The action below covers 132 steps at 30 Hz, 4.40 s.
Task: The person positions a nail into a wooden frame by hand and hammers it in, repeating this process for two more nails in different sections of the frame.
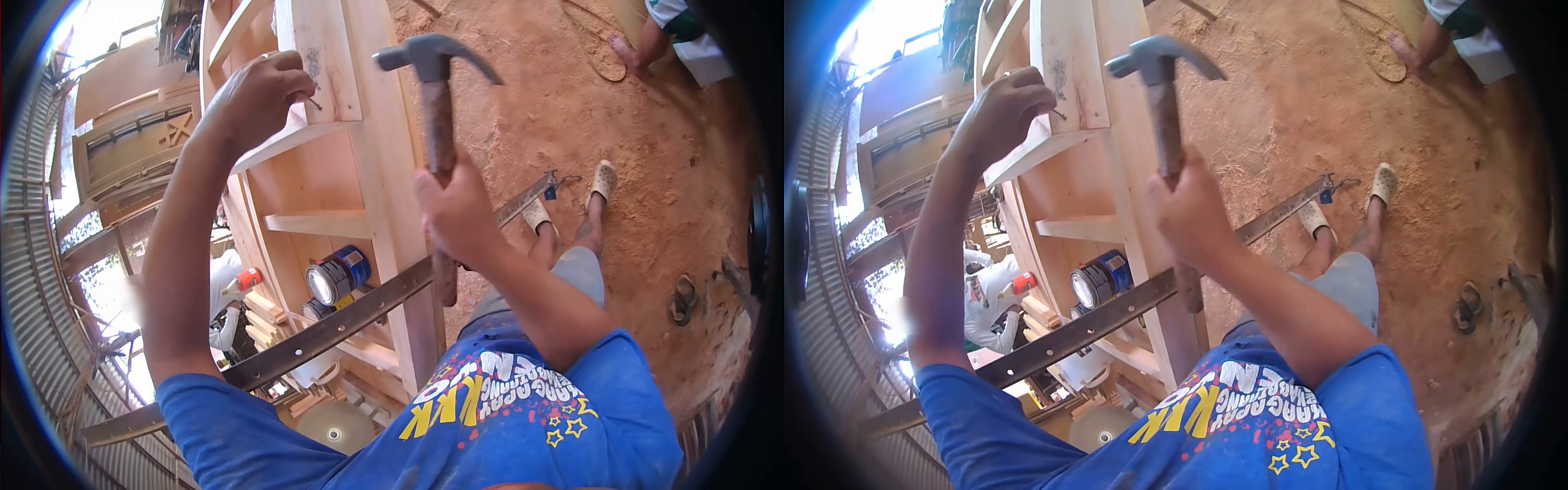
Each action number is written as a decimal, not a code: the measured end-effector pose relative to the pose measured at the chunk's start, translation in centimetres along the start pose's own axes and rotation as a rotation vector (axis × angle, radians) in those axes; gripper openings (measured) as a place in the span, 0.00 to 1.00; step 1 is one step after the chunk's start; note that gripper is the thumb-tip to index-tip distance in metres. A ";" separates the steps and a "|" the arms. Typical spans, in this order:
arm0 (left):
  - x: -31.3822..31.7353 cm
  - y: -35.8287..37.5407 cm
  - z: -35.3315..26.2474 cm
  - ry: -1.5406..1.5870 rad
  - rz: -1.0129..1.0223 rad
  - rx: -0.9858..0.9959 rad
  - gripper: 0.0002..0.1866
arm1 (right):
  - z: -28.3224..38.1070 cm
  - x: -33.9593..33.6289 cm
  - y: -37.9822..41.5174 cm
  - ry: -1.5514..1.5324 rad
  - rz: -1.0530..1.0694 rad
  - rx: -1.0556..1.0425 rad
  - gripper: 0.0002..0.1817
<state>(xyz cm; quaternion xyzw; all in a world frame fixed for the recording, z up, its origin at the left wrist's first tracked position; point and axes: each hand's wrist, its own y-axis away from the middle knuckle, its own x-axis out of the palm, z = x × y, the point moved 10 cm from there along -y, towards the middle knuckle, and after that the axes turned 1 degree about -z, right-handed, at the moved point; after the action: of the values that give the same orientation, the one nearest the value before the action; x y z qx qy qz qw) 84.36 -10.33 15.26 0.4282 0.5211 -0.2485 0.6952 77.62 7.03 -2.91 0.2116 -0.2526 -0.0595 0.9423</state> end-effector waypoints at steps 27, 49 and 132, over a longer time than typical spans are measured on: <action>4.9 -1.3 7.6 0.261 -0.232 -1.100 0.12 | 4.5 -27.4 2.2 0.071 -0.233 0.133 0.14; 1.5 -11.5 -0.2 -0.212 0.304 -0.362 0.07 | -0.5 -15.4 -0.9 0.014 -0.008 0.287 0.13; 2.6 -10.9 -1.0 -0.124 0.371 -0.200 0.08 | -0.3 -5.9 -2.0 -0.300 -0.011 0.187 0.14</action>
<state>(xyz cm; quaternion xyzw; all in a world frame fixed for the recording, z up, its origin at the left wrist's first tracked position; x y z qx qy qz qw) 76.05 -14.75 9.07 0.4297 0.4119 -0.0895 0.7986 72.65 6.68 -6.67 0.2883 -0.3935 -0.0718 0.8700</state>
